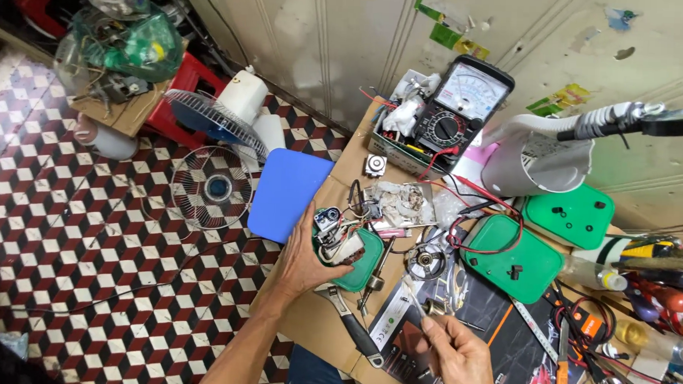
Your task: The person works on a cluttered workbench, handling a green electrical component with wires and a silver cylindrical motor part. They use a multimeter to test the green component and a hammer to tap the silver part, while also manipulating various tools and parts on the table.
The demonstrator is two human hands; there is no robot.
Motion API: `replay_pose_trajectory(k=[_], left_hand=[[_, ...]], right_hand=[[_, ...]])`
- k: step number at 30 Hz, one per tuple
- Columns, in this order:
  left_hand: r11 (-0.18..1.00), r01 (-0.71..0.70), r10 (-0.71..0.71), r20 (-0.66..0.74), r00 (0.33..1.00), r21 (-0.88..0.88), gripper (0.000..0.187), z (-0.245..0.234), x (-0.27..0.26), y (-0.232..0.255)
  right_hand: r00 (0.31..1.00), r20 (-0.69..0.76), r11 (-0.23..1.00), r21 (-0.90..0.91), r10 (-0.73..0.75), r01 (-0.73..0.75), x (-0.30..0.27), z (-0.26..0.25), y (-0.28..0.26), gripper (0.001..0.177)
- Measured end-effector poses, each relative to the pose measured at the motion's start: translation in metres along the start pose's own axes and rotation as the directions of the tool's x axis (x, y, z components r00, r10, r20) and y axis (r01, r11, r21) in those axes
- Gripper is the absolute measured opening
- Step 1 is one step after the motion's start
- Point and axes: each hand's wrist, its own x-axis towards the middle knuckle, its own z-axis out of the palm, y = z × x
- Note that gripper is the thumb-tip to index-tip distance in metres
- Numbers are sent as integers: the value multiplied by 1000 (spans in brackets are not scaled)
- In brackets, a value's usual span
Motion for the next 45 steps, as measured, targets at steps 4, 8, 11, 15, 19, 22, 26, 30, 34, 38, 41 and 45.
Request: replay_pose_trajectory(k=[4,8,11,15,19,22,26,30,34,38,41,45], left_hand=[[994,70,-61,107,992,-85,150,-13,9,12],[997,7,-5,24,1000,-77,140,-4,4,9],[998,17,-19,-39,999,-55,134,-1,5,16],[906,193,-221,-33,975,-378,132,-2,0,26],[621,365,-420,98,902,-693,126,-14,-10,61],[462,447,-498,194,846,-766,107,-11,-19,63],[194,426,-490,289,822,-883,78,5,-28,42],[104,418,-495,318,809,-902,70,13,-31,35],[114,403,-493,300,816,-908,74,22,-34,25],[120,462,-558,326,763,-878,83,29,-36,20],[79,465,-550,350,758,-882,83,31,-36,22],[41,458,-539,366,758,-888,81,33,-36,21]], right_hand=[[973,13,971,66,231,-231,-11,-9,-12,28],[987,85,990,1,138,-139,-7,-25,18,36],[993,39,993,5,115,-115,-14,-11,-14,33],[998,-42,970,-241,-46,35,-31,2,-68,27],[943,-9,815,-507,-332,282,-39,13,-111,29],[985,19,785,-602,-170,147,-47,26,-151,28],[912,170,657,-646,-373,389,-39,38,-156,24],[879,275,464,-766,-389,445,-34,55,-170,22],[762,388,282,-763,-519,581,-12,70,-173,26],[757,515,96,-798,-402,594,21,93,-167,22],[791,541,61,-813,-287,578,40,109,-165,14],[869,480,67,-869,-121,490,52,131,-176,17]])
